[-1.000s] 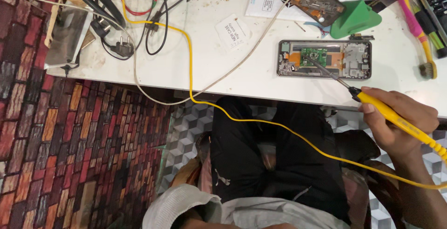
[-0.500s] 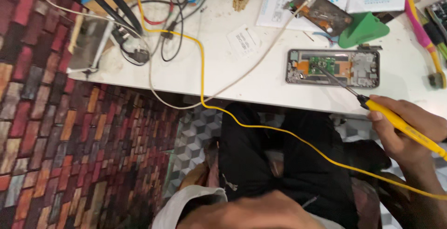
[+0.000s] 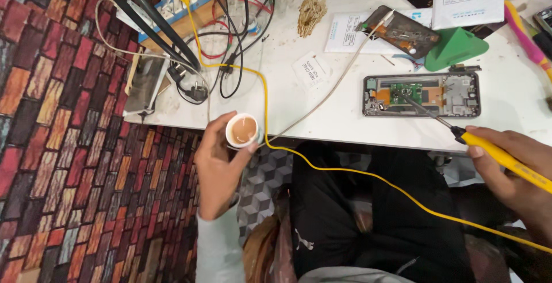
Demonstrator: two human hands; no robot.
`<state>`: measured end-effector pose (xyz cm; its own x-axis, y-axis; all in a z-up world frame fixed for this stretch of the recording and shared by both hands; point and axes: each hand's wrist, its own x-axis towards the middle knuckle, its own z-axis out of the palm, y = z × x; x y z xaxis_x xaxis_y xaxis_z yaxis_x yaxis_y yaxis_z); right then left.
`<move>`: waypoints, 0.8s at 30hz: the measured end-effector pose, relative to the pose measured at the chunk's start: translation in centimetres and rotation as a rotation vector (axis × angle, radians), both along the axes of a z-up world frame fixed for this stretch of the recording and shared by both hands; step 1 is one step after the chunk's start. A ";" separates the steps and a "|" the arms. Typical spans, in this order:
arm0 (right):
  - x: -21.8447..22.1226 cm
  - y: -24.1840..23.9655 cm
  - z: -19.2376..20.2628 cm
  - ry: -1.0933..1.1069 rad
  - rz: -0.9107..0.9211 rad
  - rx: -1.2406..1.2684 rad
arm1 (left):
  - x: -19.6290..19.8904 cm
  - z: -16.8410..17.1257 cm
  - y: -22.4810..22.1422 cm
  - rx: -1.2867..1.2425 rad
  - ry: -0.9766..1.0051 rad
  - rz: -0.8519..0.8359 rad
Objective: The person uses a soldering iron to work on the internal circuit board of a disassembled mobile phone. They carefully apply heat to specific components on the motherboard while holding the device steady with their other hand.
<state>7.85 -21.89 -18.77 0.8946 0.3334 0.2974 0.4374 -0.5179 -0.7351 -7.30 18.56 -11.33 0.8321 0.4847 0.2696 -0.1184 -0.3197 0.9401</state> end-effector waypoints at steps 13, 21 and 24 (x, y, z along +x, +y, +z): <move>0.9 -1.2 -3.4 0.001 -0.019 -0.069 | 3.3 -6.2 4.3 0.212 0.140 0.160; 0.5 0.0 -0.7 -0.172 -0.014 0.020 | 2.3 -5.4 3.4 0.442 -0.008 0.184; 0.3 0.3 0.3 -0.229 0.021 0.061 | 0.7 -6.0 -1.1 0.379 -0.180 0.312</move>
<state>8.19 -21.55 -18.50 0.7947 0.3262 0.5119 0.6063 -0.4651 -0.6450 -6.55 17.49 -17.33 0.5880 0.5428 0.5997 -0.1118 -0.6797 0.7249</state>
